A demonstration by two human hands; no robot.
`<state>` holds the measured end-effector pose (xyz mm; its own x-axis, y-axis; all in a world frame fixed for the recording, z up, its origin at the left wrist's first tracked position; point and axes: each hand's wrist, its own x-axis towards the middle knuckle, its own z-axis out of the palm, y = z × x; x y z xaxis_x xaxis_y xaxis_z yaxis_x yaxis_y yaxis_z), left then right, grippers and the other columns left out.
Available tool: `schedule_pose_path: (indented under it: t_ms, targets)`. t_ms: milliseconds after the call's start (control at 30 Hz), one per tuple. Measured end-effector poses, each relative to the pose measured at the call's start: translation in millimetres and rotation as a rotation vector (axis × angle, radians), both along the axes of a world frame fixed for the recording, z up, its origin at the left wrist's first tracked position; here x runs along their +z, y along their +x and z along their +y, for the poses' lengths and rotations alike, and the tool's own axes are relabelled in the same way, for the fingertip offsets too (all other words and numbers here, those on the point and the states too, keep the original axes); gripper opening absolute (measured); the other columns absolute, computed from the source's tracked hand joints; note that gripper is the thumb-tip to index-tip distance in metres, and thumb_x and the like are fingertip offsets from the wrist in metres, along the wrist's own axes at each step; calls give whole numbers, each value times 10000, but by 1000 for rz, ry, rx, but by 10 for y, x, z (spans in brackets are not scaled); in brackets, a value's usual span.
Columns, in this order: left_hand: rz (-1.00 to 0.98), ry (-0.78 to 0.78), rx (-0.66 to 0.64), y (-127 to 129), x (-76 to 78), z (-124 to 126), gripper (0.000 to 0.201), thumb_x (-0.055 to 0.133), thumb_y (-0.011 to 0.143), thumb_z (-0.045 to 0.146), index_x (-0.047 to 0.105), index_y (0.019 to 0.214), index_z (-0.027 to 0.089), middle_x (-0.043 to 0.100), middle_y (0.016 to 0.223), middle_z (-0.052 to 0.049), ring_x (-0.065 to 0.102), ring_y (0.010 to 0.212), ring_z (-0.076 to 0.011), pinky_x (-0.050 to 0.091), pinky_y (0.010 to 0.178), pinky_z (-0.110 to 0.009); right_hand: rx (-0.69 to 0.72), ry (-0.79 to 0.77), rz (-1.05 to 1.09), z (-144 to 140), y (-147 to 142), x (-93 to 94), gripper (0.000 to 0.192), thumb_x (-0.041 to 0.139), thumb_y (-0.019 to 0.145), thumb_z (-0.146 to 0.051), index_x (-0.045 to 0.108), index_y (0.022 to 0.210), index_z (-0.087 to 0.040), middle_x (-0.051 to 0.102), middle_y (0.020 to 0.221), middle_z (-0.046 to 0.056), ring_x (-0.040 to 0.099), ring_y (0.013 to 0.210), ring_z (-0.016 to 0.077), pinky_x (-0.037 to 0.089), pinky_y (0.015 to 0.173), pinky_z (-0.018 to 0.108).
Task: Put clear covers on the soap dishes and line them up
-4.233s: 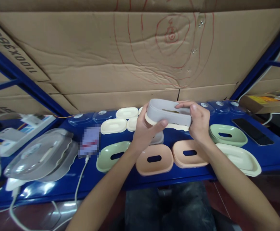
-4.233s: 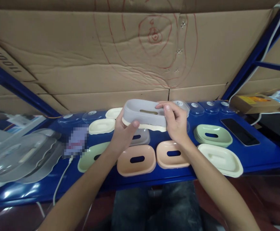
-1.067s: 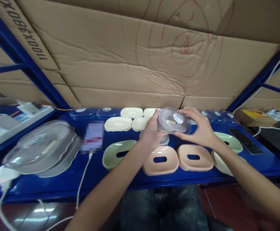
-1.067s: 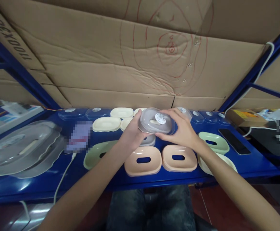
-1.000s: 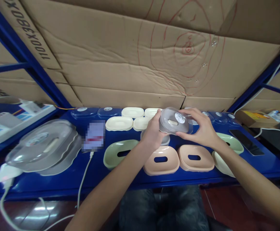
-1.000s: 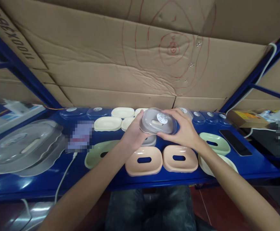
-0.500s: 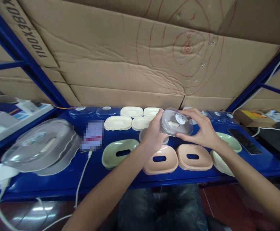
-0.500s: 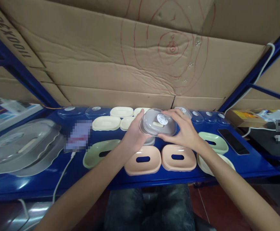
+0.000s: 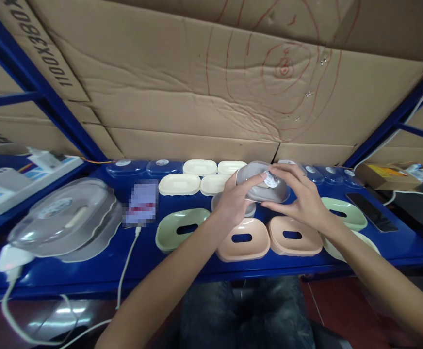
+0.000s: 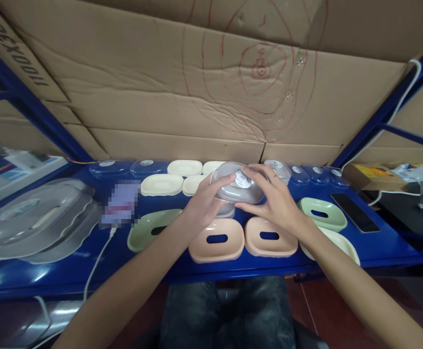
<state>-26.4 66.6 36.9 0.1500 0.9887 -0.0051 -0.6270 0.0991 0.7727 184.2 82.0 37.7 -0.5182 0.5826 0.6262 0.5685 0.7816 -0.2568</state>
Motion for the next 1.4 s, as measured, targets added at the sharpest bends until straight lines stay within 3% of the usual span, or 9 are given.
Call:
schedule_pose_path:
  t_ms: [167,300,433,533,833,933,1067,1233,1400]
  targets:
    - [-21,29,-25,2,-13,10,428,972,731,305,738,1074,201,805,1096,-76,760,1164,-321,587,974,-428,4,-128,167,43,6,-6,823,924,857,-657,617,1551,-338,639,1546,125,614,1456,390,499,1260,599]
    - [-21,83,-33,-8,0,19,482,974,713,322,699,1092,208,783,1106,-75,745,1173,-322,572,945,-398,-24,-417,517,127,-18,-96,611,767,977,-716,662,1402,-291,716,1438,105,684,1358,323,549,1213,524]
    - [49,122,-40,-30,2,35,563,992,683,344,690,1137,203,753,1001,-51,743,985,-268,552,803,-345,77,-855,729,96,-106,-129,631,827,906,-740,671,1320,-290,776,1250,90,779,1079,305,704,780,417]
    - [73,151,-65,-27,-4,33,596,1001,675,339,677,1157,205,741,972,-34,724,903,-232,552,783,-338,93,-951,790,23,-103,-63,616,923,838,-661,677,1266,-293,756,1191,86,761,919,276,616,489,317]
    - [239,254,-95,-55,-6,36,638,1048,674,350,735,1208,196,769,1117,-61,704,1032,-226,552,901,-344,65,-802,586,-14,229,156,647,1008,761,-593,709,1258,-305,724,1236,60,732,810,218,618,466,302]
    - [288,187,-141,-75,-32,66,572,1035,686,395,745,1131,181,757,1057,-55,700,951,-200,534,834,-320,31,-661,457,-30,306,177,633,922,845,-671,724,1322,-304,749,1327,84,773,1045,282,713,733,380]
    - [245,102,-118,-80,-47,81,456,969,747,425,726,1045,180,754,1019,-67,710,918,-207,516,755,-302,-97,-478,379,-239,670,121,629,716,1028,-691,639,1521,-308,733,1468,123,742,1291,314,660,1062,502]
    - [197,-43,35,-99,-54,89,524,974,717,341,677,1121,188,771,1117,-91,725,933,-219,553,706,-296,-576,-57,31,-887,1468,-223,590,663,1068,-654,630,1535,-296,727,1484,143,731,1326,361,567,1172,565]
    - [406,-12,126,-44,-96,170,888,937,742,301,574,1552,332,771,1222,-45,744,865,-199,571,719,-298,-626,32,-240,-1246,1847,-791,688,549,1096,-666,532,1633,-236,540,1692,224,515,1580,470,469,1250,692]
